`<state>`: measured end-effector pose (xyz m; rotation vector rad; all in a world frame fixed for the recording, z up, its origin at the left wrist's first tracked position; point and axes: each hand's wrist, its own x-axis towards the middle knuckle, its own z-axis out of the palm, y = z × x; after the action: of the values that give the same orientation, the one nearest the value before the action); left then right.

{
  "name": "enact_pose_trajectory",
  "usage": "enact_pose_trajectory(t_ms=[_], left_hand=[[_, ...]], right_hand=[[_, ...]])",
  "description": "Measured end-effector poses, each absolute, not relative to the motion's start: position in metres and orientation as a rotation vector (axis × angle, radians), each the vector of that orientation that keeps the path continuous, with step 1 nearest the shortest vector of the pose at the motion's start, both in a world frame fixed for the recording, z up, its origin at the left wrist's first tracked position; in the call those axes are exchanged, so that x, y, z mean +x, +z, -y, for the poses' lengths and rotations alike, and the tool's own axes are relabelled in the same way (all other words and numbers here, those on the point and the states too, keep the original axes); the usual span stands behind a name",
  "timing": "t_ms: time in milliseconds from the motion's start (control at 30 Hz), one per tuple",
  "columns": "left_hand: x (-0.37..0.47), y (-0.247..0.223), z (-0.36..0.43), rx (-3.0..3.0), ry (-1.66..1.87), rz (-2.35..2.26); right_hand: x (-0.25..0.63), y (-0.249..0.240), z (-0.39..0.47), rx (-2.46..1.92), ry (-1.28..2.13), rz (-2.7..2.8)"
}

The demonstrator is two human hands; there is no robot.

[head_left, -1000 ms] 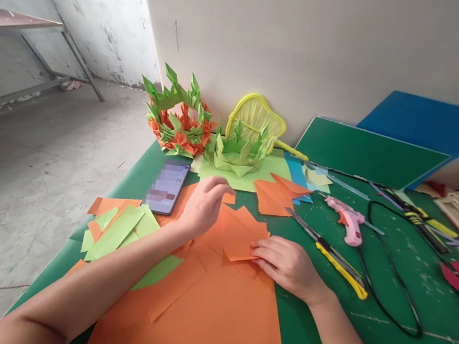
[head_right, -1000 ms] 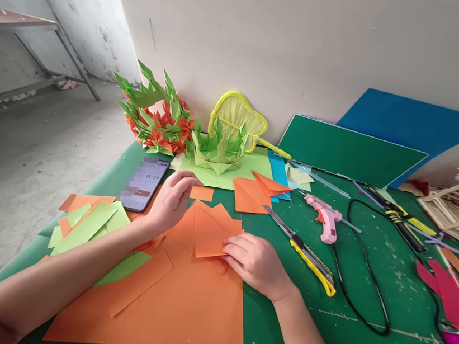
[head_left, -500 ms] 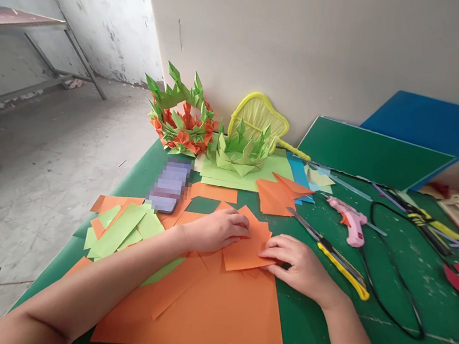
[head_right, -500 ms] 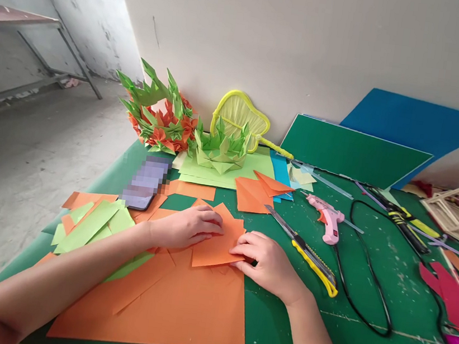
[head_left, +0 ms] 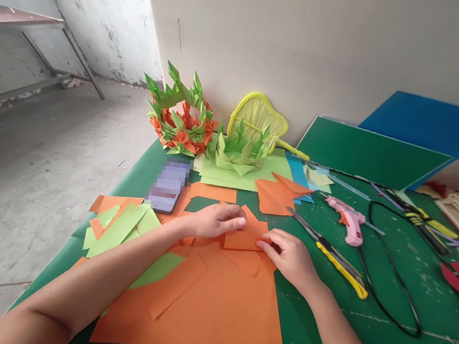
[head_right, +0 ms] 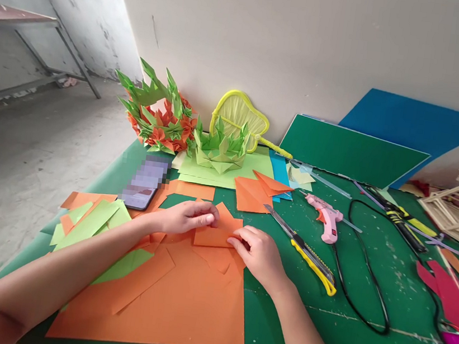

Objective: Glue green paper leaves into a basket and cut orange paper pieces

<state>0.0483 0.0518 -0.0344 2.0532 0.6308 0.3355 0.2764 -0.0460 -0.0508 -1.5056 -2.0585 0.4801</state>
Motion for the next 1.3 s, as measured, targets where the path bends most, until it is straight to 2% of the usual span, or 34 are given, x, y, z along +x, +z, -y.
enact_pose_trajectory(t_ms=[167, 433, 667, 1100, 1300], left_hand=[[0.057, -0.045, -0.042, 2.165, 0.466, -0.715], [0.060, -0.049, -0.039, 2.323, 0.513, -0.672], [0.061, -0.055, -0.041, 2.456, 0.440, -0.541], [0.061, -0.054, -0.042, 2.416, 0.470, -0.526], [0.059, -0.055, -0.042, 2.447, 0.441, -0.534]], right_hand=[[0.276, -0.057, 0.043, -1.555, 0.426, 1.970], [0.285, -0.062, 0.044, -1.567, 0.701, 1.859], [0.281, -0.058, 0.045, -1.544, 0.542, 1.973], [0.282, -0.051, 0.047, -1.490, 0.565, 2.022], [0.290, -0.046, 0.051, -1.279, 0.440, 2.230]])
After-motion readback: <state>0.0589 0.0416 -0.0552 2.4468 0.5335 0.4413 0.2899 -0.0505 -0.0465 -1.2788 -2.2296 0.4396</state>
